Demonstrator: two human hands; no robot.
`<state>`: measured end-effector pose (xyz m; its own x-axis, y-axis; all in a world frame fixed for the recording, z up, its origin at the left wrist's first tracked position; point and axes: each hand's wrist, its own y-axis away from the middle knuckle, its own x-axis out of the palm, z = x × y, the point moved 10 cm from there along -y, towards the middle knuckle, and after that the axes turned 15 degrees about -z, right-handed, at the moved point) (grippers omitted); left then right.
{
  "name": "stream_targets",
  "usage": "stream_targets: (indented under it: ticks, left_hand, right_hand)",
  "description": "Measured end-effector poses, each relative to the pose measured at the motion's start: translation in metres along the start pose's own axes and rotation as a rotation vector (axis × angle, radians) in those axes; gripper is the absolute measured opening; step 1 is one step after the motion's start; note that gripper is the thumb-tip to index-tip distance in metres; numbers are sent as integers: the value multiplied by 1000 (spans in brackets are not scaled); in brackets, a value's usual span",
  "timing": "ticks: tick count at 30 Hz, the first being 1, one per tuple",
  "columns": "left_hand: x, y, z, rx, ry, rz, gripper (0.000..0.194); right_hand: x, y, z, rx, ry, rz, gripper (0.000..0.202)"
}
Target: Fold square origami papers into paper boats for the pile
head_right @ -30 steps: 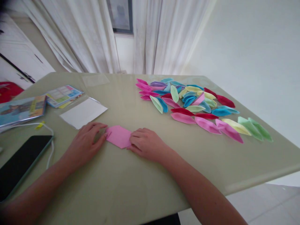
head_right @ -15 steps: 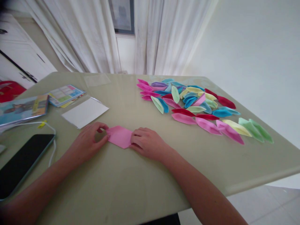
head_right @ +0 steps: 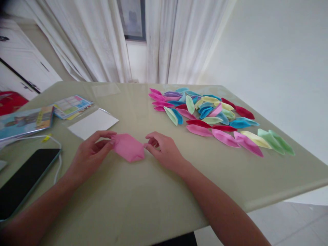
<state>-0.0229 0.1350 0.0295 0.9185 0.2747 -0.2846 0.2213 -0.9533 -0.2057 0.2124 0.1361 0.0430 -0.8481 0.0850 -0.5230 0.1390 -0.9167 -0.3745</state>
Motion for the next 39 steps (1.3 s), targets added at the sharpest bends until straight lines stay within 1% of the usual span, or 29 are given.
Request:
stream_targets:
  ticks: [3,5,9,12,15,17,19,22,25,26,28,30,33,36,39]
  left_hand:
    - [1,4,-1,-70,97,-9,39]
    - [3,6,-2,-86,143,2,40]
    - [5,9,3,-121,161,10,40]
    - [8,10,6,-138,168,28,42]
    - [13,12,2,-108,194,76,36]
    - [16,13,0,-94,209,109,30]
    - [17,13,0,-88,207,125,29]
    - [14,12,0,-47,190,112,31]
    - [11,11,-7,42,204,99,25]
    - [12,12,-9,59,215,116,22]
    - [18,14,-10,53,242,190,19]
    - [25,18,-8,-3,279,277,23]
    - [33,24,-5,-62,315,367,29]
    - [36,26,-8,-5,256,411,36]
    - [36,26,-10,23,216,421,33]
  right_hand:
    - [5,1,-4,90,-123,25,19]
    - [7,2,-6,131,-174,21,15]
    - [6,1,-11,195,-275,-16,16]
    - [2,-1,-12,200,-326,-60,17]
    - [-3,-2,-12,190,-347,-113,15]
    - [-5,-3,-15,194,-374,-134,17]
    - [-6,-4,-18,200,-405,-143,19]
    - [-7,-5,-23,206,-421,-155,21]
    - [-7,-6,-26,232,-427,-163,20]
    - [-7,-6,-26,241,-425,-167,19]
    - [-9,-7,-27,248,-412,-180,17]
    - [-11,-8,-28,248,-395,-195,16]
    - [-12,-9,-31,258,-420,-201,17]
    - [-11,-10,-32,274,-478,-201,19]
    - [-10,-10,-31,298,-543,-186,23]
